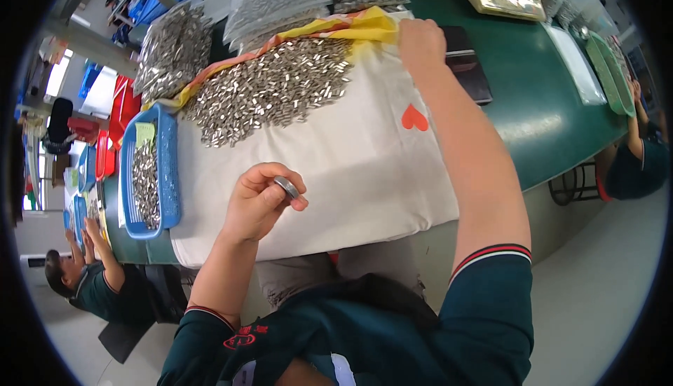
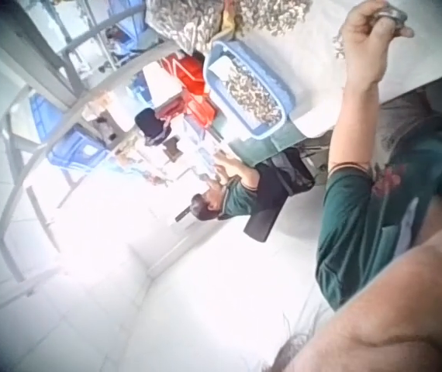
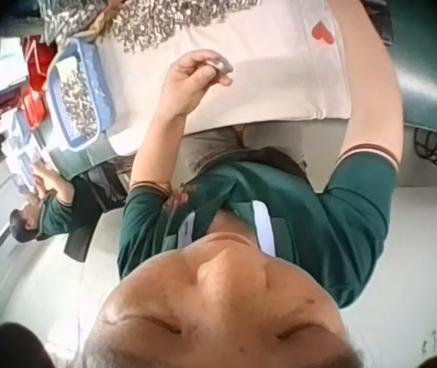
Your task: Inspecting and sorting small metal components on a workbench in a manufacturing environment.
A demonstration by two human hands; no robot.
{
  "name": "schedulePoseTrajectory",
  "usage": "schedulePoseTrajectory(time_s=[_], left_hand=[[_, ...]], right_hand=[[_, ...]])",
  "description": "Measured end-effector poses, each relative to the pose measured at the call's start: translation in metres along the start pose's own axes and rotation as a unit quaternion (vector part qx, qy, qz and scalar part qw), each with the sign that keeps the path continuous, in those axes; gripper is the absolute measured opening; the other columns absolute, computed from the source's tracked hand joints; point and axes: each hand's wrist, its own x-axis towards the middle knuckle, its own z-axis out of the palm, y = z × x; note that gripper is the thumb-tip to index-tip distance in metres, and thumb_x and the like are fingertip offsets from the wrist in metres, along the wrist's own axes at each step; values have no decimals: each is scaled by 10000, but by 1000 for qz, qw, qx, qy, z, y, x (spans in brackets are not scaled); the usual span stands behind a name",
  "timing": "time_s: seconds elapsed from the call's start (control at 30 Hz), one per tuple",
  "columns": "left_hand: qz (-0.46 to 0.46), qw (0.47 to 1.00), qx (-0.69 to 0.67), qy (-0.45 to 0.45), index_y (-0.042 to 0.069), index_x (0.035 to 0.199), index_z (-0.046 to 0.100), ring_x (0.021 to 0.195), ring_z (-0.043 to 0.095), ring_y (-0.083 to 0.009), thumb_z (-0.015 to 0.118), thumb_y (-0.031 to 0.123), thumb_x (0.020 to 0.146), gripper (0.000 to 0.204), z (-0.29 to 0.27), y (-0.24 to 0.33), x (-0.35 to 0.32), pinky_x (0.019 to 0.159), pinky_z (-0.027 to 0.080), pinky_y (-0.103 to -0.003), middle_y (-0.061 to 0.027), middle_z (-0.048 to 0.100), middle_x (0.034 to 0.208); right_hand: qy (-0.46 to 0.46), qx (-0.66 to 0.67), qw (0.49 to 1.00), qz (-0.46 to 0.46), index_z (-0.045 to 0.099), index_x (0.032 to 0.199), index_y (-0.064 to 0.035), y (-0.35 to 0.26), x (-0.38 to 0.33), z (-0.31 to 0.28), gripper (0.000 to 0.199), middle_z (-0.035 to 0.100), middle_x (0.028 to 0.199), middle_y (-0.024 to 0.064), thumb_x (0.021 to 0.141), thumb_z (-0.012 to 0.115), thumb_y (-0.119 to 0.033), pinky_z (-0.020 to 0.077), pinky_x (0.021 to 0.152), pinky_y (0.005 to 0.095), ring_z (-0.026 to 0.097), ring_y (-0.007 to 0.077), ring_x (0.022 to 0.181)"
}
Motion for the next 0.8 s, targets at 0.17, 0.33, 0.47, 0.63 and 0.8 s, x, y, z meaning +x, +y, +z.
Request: schedulePoseTrajectory(time_s=[0.17, 0.33, 0.47, 0.63, 0.8], left_hand=[[39, 988, 124, 79, 7, 1007, 540, 765, 603, -178, 501, -17, 824, 189, -43, 28, -29, 721, 491, -283, -112, 601, 898], [30, 953, 255, 160, 9, 1014, 553, 787, 593, -118, 523, 3, 818, 198, -82, 37, -30, 707, 475, -232, -65, 612, 886], [-9, 907, 400, 127, 22, 978, 601, 656, 529, -51, 591, 69, 791, 194, -83, 36, -15, 600, 431, -201, -1, 599, 739], [-68, 907, 415, 28, 34, 948, 617, 644, 536, -55, 603, 77, 776, 178, -75, 38, -15, 593, 438, -205, -21, 613, 733], [-57, 949, 311, 11, 15, 1008, 581, 717, 561, -69, 565, 54, 809, 204, -87, 32, -16, 637, 456, -203, -18, 610, 820]], right_hand=[[79, 97, 992, -21, 597, 797, -39, -24, -11, -49, 114, 597, 775, 109, 754, 514, -104, 436, 710, 377, 551, 305, 765], [-30, 368, 924, -96, 598, 788, -48, -122, -48, -79, 105, 594, 764, 98, 742, 538, -121, 426, 694, 394, 544, 283, 763], [-165, 323, 923, -128, 589, 735, -44, -181, -65, -76, 77, 593, 746, 98, 727, 555, -112, 432, 668, 391, 552, 274, 743], [-142, 250, 951, -114, 581, 680, -50, -192, -69, -71, 51, 574, 693, 102, 708, 568, -91, 437, 660, 380, 545, 277, 705], [-175, 249, 944, -128, 581, 695, -32, -198, -69, -79, 41, 586, 706, 100, 708, 570, -70, 438, 649, 355, 552, 249, 698]])
